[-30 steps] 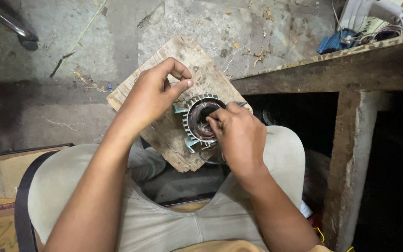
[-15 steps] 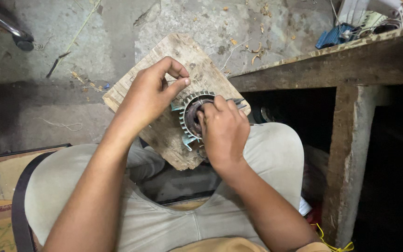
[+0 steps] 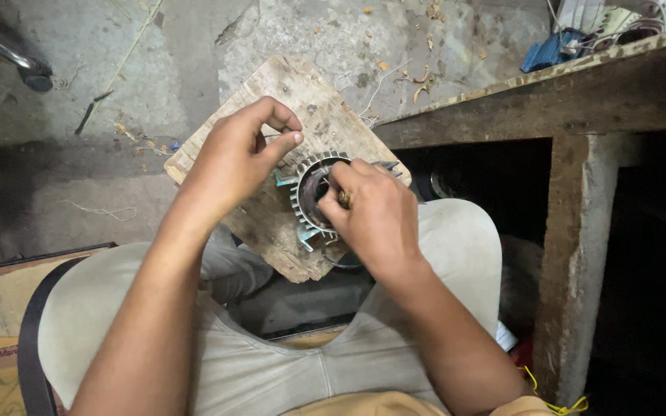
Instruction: The person sits on the floor and works on a motor stator, using a screwdriver to adjust and arrange copper windings inside the component. The person repeatedly manipulates the wires and uses the tool to press and align them within the stator slots.
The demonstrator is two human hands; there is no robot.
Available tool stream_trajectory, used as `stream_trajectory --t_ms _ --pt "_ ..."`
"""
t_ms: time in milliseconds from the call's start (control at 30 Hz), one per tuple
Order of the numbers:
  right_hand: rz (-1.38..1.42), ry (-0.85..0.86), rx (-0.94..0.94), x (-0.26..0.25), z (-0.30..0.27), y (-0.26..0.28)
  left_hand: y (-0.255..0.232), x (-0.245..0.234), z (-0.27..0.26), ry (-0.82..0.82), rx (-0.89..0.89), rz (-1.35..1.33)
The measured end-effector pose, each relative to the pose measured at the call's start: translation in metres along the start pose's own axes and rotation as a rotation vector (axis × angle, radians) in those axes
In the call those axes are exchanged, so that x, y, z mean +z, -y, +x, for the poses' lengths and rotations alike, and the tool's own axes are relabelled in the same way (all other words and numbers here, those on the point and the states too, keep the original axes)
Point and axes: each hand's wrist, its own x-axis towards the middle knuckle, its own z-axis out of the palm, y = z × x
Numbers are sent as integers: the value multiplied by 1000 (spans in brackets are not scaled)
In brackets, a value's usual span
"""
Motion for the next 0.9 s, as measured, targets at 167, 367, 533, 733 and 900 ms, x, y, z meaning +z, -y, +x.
stream_trajectory --t_ms 167,367,533,733,900 --pt "-39 85 -5 -8 1 -1 -1 0 -1 -21 88 70" --pt "-104 74 22 -7 -2 -1 -14 -4 -2 -42 45 42" --pt "-141 -3 21 2 -4 3 -20 -6 -3 -112 84 -56" --pt "-91 47 71 -7 -2 2 -24 -1 0 -100 85 -150" --pt "37 -59 47 -18 -1 0 -12 2 -2 -139 197 -41"
